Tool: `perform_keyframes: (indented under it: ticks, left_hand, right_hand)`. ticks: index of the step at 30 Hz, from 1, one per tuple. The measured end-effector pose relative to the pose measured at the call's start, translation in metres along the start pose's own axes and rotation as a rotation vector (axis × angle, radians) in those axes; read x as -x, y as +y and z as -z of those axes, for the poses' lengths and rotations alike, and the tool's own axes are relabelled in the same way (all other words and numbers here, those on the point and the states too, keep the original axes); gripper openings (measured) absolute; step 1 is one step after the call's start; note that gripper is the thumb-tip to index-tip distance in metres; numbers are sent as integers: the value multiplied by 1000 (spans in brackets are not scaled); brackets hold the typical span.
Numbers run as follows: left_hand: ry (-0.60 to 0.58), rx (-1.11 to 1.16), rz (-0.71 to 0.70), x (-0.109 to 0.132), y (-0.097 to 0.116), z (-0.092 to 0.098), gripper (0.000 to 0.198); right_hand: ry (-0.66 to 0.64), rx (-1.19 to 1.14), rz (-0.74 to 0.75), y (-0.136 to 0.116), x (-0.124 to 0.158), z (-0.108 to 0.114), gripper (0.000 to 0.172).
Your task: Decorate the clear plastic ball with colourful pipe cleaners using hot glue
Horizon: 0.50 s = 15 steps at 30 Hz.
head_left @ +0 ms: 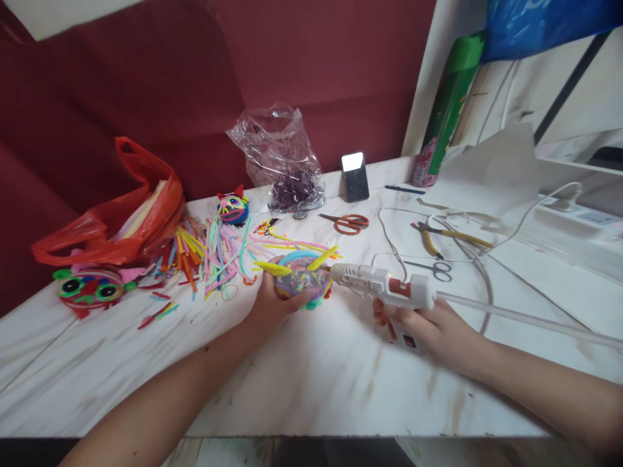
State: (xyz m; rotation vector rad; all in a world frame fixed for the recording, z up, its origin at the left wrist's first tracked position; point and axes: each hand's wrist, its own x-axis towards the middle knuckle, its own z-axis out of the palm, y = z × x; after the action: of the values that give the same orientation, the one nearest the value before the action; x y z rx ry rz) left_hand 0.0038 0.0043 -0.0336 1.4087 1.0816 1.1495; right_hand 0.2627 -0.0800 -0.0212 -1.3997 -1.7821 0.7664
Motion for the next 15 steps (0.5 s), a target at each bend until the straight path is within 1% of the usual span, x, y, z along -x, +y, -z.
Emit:
perform_keyframes:
  ticks: [5,10,13,15]
  left_hand:
    - [11,-1,20,-1,-3,3,72]
    - [-22,43,8,-3,-7,6,71]
    - [-36,63,32,-5,-7,9,66]
    - [-40,99,48,-7,-7,11,67]
  right_hand:
    - [25,11,-13,4,-2,-1,34]
    - [13,-27,-11,6,-2,-2,32]
    - [-28,-101,36,7,-1,0,31]
    - [-37,-134,73,7,0,4,33]
